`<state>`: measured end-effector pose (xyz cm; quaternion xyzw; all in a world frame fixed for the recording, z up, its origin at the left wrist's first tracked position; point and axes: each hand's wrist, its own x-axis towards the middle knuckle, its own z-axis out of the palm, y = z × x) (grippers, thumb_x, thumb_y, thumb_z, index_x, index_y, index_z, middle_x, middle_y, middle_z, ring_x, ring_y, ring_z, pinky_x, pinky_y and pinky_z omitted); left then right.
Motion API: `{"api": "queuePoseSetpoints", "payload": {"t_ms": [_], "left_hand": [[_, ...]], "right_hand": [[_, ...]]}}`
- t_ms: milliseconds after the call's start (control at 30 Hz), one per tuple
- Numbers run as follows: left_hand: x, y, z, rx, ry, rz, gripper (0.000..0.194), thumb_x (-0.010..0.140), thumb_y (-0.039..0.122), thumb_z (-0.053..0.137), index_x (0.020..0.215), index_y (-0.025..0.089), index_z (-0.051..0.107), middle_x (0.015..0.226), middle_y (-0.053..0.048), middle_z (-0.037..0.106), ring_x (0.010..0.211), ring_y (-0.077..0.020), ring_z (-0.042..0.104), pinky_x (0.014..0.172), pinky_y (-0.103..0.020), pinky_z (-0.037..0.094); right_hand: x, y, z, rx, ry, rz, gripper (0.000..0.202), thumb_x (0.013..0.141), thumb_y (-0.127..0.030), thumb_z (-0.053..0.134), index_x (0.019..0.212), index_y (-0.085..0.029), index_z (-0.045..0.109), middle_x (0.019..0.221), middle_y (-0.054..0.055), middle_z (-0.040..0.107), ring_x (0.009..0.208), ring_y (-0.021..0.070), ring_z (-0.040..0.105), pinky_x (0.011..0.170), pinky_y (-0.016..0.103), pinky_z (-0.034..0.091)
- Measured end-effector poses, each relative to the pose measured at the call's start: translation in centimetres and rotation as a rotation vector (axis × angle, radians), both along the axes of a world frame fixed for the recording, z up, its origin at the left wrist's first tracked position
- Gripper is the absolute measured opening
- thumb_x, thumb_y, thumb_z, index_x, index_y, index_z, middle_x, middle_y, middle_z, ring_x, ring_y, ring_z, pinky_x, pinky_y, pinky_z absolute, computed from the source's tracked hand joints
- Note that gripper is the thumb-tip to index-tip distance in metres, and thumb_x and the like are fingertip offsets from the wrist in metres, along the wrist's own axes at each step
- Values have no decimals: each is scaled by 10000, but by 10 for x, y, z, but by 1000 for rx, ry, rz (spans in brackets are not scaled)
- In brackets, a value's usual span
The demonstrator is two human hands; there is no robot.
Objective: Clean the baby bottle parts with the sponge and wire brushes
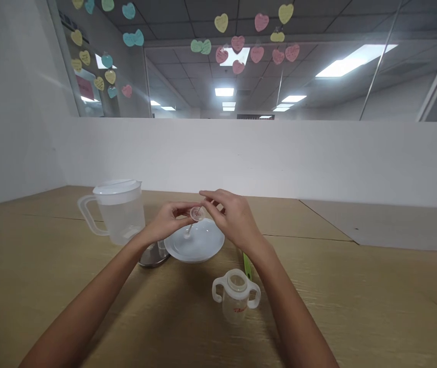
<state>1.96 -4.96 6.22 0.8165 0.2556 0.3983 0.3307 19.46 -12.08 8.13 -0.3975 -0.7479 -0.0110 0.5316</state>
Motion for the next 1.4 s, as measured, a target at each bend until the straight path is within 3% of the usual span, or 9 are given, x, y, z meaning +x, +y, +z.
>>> {"api": "queuePoseSetpoints", "payload": {"t_ms": [167, 400, 567, 867, 1033, 1267, 1400], "left_hand": [[0, -2, 1, -78, -36, -35, 415, 694, 245, 674, 1091, 128, 644, 966, -83, 694, 853, -196, 618, 807, -325, 480], [-1, 0, 1, -182, -108, -115, 428, 670, 250, 712, 1074, 121, 653, 1009, -101, 685, 959, -243, 608, 862, -361, 467], [-3, 2, 1, -120, -137, -161, 354, 725, 221, 666, 1069, 138, 659, 973, -79, 696, 910, -213, 625, 842, -331, 471], [-3, 4, 0, -95, -134, -183, 369, 734, 225, 658, 1097, 161, 647, 1015, -75, 686, 934, -205, 620, 825, -302, 476], [-2, 8, -4, -100, -111, -117, 414, 701, 262, 683, 1099, 156, 646, 984, -80, 694, 879, -199, 624, 778, -298, 483], [-1, 13, -7, -61, -72, 40, 482, 690, 326, 685, 1135, 151, 626, 856, -66, 709, 695, -160, 609, 590, -250, 479], [2, 4, -2, -11, -108, 63, 488, 697, 363, 681, 1137, 158, 627, 888, -66, 709, 749, -180, 619, 624, -266, 496]], "right_hand": [[-2, 5, -4, -31, 64, 12, 306, 816, -227, 504, 1079, -149, 640, 803, 51, 650, 678, 137, 585, 540, 256, 497], [-3, 13, -10, -233, 228, 233, 352, 819, -294, 502, 1112, -148, 630, 685, 22, 603, 589, 115, 537, 483, 243, 473], [-10, 20, -16, -316, 104, 205, 310, 817, -257, 477, 1024, -149, 681, 682, 30, 640, 501, 92, 490, 490, 239, 445], [-9, 19, -14, -88, -83, 9, 235, 821, -189, 471, 902, -195, 692, 811, 36, 686, 641, 136, 577, 585, 245, 436], [-7, 20, -14, -23, -177, -86, 168, 839, -191, 463, 852, -175, 630, 818, 51, 634, 724, 154, 564, 593, 252, 421], [6, 8, -3, 93, -91, -223, 132, 868, -211, 425, 835, -188, 550, 844, 41, 605, 756, 154, 559, 598, 265, 425], [13, -3, 6, 186, 57, -244, 109, 851, -213, 448, 811, -189, 546, 829, 33, 595, 726, 142, 546, 555, 253, 449]]}}
